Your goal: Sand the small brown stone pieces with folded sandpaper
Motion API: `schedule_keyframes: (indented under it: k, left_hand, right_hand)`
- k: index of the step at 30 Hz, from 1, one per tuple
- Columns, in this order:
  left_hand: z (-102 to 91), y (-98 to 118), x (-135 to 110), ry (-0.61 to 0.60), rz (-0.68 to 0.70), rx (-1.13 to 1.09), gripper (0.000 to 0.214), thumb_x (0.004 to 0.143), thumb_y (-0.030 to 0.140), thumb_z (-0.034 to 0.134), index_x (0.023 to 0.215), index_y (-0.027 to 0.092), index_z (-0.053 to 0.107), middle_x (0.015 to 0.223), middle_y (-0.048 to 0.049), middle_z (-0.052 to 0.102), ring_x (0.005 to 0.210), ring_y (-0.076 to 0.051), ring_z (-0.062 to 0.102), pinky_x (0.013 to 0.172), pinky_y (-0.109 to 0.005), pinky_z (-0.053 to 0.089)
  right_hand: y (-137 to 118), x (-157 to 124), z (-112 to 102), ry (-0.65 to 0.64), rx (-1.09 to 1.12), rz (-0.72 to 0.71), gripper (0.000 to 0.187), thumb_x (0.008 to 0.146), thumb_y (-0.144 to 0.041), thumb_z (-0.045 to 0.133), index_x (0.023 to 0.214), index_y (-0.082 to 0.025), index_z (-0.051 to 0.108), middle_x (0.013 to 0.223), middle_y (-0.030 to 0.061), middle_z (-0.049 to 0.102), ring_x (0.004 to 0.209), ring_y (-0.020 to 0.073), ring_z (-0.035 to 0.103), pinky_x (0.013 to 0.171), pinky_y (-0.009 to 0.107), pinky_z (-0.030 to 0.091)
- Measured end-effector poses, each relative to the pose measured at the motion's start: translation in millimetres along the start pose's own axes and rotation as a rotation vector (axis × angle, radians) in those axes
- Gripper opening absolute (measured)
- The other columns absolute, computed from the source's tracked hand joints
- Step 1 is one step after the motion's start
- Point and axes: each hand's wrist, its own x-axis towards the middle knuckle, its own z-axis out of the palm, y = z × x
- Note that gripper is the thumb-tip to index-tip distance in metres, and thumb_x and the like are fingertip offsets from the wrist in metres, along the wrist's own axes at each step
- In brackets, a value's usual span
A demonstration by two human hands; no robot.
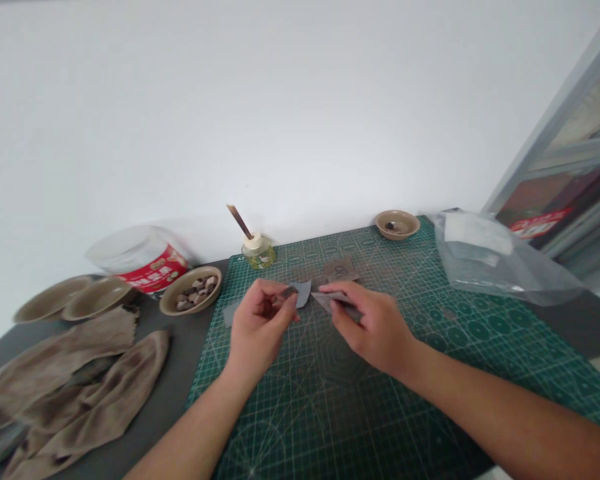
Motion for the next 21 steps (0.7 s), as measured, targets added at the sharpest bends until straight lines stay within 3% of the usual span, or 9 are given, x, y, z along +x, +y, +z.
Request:
schedule_keyframes:
  k: [3, 6, 8, 11, 16, 21]
  left_hand:
    - [2.3, 1.3, 1.2, -0.070, 0.029, 0.040, 0.014, 0.075, 0.020, 0.072, 0.076, 0.018, 0.059, 0.080, -0.0010, 0.063, 0.067, -0.012, 0.059, 0.062, -0.023, 0.048]
    - [4.7, 0.9, -2.3, -0.167, -0.058, 0.082, 0.014, 0.075, 0.022, 0.072, 0.085, 0.017, 0.062, 0.073, 0.0004, 0.062, 0.065, -0.012, 0.058, 0.060, -0.023, 0.047]
    - [6.1, -1.2, -4.5, -0.244, -0.124, 0.093, 0.015, 0.077, 0.024, 0.072, 0.088, 0.017, 0.064, 0.071, 0.0004, 0.063, 0.065, -0.012, 0.059, 0.061, -0.023, 0.047]
    - [8.9, -6.2, -6.3, -0.355, -0.193, 0.072, 0.018, 0.076, 0.024, 0.073, 0.091, 0.017, 0.066, 0.076, -0.0011, 0.067, 0.068, -0.013, 0.062, 0.062, -0.023, 0.048]
    - [16.1, -12.3, -10.2, -0.474, -0.282, -0.121, 0.027, 0.077, 0.021, 0.075, 0.095, 0.019, 0.056, 0.082, -0.0008, 0.070, 0.074, -0.013, 0.066, 0.067, -0.023, 0.049]
    - [18.6, -10.8, -13.6, -0.595, -0.289, -0.172, 0.025, 0.080, 0.021, 0.073, 0.092, 0.018, 0.051, 0.082, -0.0010, 0.070, 0.074, -0.013, 0.066, 0.067, -0.023, 0.049]
  right_hand:
    - [4.1, 1.7, -8.0, -0.134, 0.163, 0.301, 0.024, 0.088, -0.017, 0.058, 0.111, -0.020, 0.056, 0.089, 0.0017, 0.073, 0.072, 0.0146, 0.069, 0.061, 0.023, 0.052]
    - [16.1, -8.5, -11.2, -0.349, 0.121, 0.395, 0.028, 0.083, -0.019, 0.066, 0.109, -0.019, 0.057, 0.084, 0.0019, 0.071, 0.070, 0.0159, 0.067, 0.061, 0.025, 0.050]
    - [23.5, -18.8, -11.8, -0.377, -0.067, 0.365, 0.039, 0.076, -0.021, 0.073, 0.113, -0.018, 0.059, 0.094, 0.0058, 0.070, 0.085, 0.0216, 0.066, 0.075, 0.033, 0.052]
    - [26.2, -30.5, -13.9, -0.237, -0.238, 0.231, 0.053, 0.073, -0.021, 0.077, 0.122, -0.020, 0.057, 0.116, 0.0100, 0.062, 0.111, 0.0275, 0.055, 0.096, 0.043, 0.044]
    - [16.2, -33.4, -17.4, -0.234, 0.003, 0.132, 0.037, 0.083, -0.024, 0.070, 0.118, -0.024, 0.059, 0.105, 0.0025, 0.064, 0.089, 0.0158, 0.061, 0.080, 0.029, 0.049]
    - [15.2, -31.5, -14.7, -0.223, -0.024, 0.059, 0.015, 0.085, -0.028, 0.068, 0.098, -0.022, 0.065, 0.090, 0.0005, 0.066, 0.081, 0.0143, 0.061, 0.075, 0.026, 0.046]
